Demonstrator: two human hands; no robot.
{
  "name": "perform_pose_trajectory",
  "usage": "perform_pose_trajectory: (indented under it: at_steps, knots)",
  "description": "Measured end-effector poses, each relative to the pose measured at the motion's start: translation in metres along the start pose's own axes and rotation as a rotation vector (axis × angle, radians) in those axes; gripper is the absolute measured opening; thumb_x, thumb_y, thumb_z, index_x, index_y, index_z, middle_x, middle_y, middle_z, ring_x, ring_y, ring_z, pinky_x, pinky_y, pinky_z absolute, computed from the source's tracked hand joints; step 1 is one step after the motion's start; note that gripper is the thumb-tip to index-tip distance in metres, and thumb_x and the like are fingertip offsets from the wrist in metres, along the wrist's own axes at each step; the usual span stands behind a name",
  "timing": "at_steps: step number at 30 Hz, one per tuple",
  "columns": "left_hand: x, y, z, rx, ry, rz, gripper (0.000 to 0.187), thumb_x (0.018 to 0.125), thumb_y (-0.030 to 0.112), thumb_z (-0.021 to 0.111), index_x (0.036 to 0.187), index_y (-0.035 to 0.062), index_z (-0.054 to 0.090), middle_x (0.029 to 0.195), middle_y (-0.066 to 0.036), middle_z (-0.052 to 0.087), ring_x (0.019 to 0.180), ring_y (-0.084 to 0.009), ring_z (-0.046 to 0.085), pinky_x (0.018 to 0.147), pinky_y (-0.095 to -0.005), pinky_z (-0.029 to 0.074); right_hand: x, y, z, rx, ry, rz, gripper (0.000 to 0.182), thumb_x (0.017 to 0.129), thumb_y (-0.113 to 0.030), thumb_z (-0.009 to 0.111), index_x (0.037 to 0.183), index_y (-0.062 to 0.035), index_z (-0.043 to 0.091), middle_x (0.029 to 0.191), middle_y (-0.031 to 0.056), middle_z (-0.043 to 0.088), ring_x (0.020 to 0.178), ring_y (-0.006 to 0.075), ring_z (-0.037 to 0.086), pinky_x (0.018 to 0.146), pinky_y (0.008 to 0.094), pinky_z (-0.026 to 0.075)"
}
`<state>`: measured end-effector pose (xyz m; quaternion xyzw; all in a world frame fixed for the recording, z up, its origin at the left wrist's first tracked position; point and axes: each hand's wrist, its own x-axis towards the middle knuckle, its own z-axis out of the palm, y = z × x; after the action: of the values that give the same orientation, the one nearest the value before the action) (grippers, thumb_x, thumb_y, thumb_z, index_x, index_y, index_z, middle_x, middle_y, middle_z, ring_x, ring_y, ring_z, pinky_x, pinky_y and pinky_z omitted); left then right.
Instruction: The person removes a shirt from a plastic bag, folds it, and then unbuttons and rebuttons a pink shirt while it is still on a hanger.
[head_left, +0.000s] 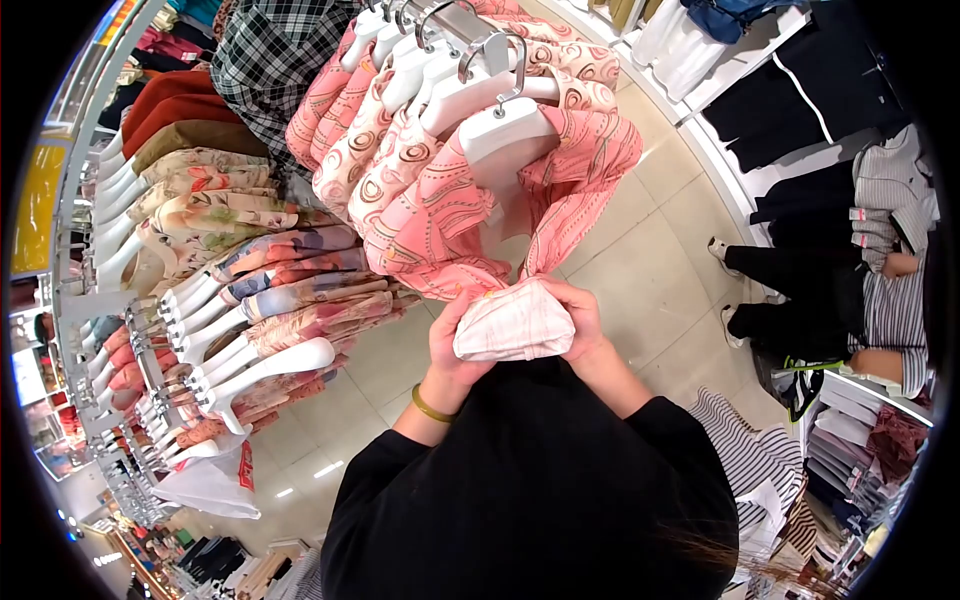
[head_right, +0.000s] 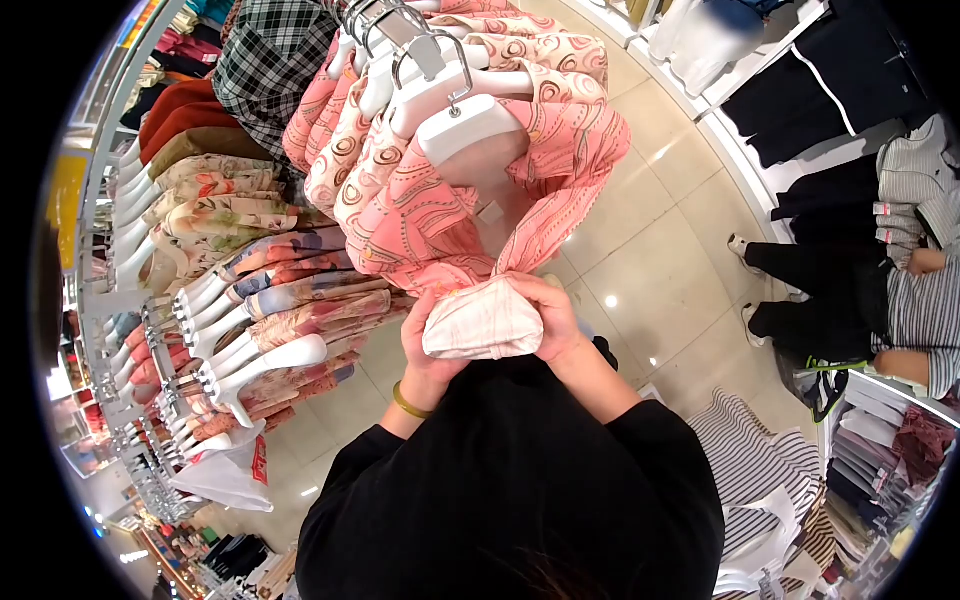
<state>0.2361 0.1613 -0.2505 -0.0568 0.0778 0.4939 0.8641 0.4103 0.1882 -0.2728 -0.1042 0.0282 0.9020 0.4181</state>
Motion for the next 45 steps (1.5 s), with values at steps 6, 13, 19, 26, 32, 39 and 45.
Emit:
perform_pose_trajectory:
  at_steps: [6, 13, 19, 26, 32, 39, 45]
  knots:
    - [-0.005, 0.005, 0.003, 0.267, -0.125, 0.090, 0.052, 0.089, 0.027, 0.050, 0.120, -0.0151, 0.048, 0.121, -0.024, 0.056, 0.111, -0.0307, 0.057, 0.098, -0.0398, 0.043, -0.002, -0.001, 0.001, -0.031, -0.034, 0.001, 0.024, 0.089, -0.012, 0.047, 0.104, 0.0043, 0.057, 0.101, 0.0165, 0.064, 0.094, 0.0260, 0.064, 0.086, 0.0373, 0.049]
    - [-0.005, 0.018, -0.011, 1.346, 0.283, 0.305, 0.016, 0.084, 0.000, 0.057, 0.099, -0.0042, 0.062, 0.096, -0.011, 0.068, 0.079, -0.0156, 0.065, 0.071, -0.0229, 0.049, -0.008, -0.007, 0.005, -0.521, 0.119, -0.091, 0.018, 0.091, -0.014, 0.054, 0.101, -0.0008, 0.061, 0.092, 0.0034, 0.064, 0.083, 0.0112, 0.061, 0.074, 0.0249, 0.047]
    - [-0.012, 0.024, -0.025, 1.876, 0.584, 0.798, 0.024, 0.076, -0.006, 0.051, 0.097, -0.0008, 0.060, 0.078, -0.014, 0.068, 0.068, -0.0181, 0.067, 0.061, -0.0271, 0.051, -0.014, -0.008, -0.001, -1.718, 0.299, -0.335, 0.016, 0.085, -0.010, 0.062, 0.097, 0.0001, 0.064, 0.077, 0.0059, 0.066, 0.068, 0.0121, 0.061, 0.063, 0.0263, 0.048]
    - [0.004, 0.032, 0.002, 2.265, 0.420, 1.181, 0.027, 0.072, 0.004, 0.066, 0.098, 0.0051, 0.060, 0.112, -0.015, 0.056, 0.102, -0.0327, 0.052, 0.089, -0.0414, 0.041, 0.014, -0.055, 0.042, -1.994, 0.559, -0.987, 0.042, 0.080, -0.005, 0.060, 0.120, 0.0008, 0.047, 0.106, 0.0189, 0.060, 0.098, 0.0327, 0.059, 0.085, 0.0401, 0.047]
    - [0.078, 0.031, 0.061, 2.427, 0.653, 1.654, 0.065, 0.068, 0.022, 0.075, 0.122, 0.0000, 0.045, 0.122, -0.015, 0.049, 0.113, -0.0307, 0.045, 0.101, -0.0462, 0.028, 0.077, -0.089, 0.079, -2.224, 0.617, -1.356, 0.057, 0.076, -0.011, 0.065, 0.128, -0.0005, 0.042, 0.130, 0.0184, 0.044, 0.123, 0.0334, 0.040, 0.100, 0.0480, 0.033]
    - [0.116, 0.044, 0.040, 2.618, 0.870, 1.580, 0.060, 0.069, 0.012, 0.065, 0.124, 0.0012, 0.043, 0.115, -0.012, 0.052, 0.108, -0.0272, 0.049, 0.099, -0.0468, 0.030, 0.104, -0.092, 0.043, -2.310, 0.796, -1.371, 0.062, 0.069, -0.003, 0.060, 0.128, -0.0025, 0.043, 0.132, 0.0127, 0.045, 0.126, 0.0293, 0.039, 0.100, 0.0545, 0.029]
    - [0.110, 0.059, 0.036, 2.640, 0.708, 1.601, 0.047, 0.072, 0.000, 0.052, 0.119, 0.0000, 0.047, 0.112, -0.012, 0.054, 0.105, -0.0268, 0.052, 0.098, -0.0460, 0.032, 0.102, -0.102, 0.037, -2.305, 0.812, -1.499, 0.060, 0.064, 0.004, 0.058, 0.123, -0.0047, 0.049, 0.125, 0.0096, 0.052, 0.122, 0.0281, 0.044, 0.102, 0.0464, 0.031]
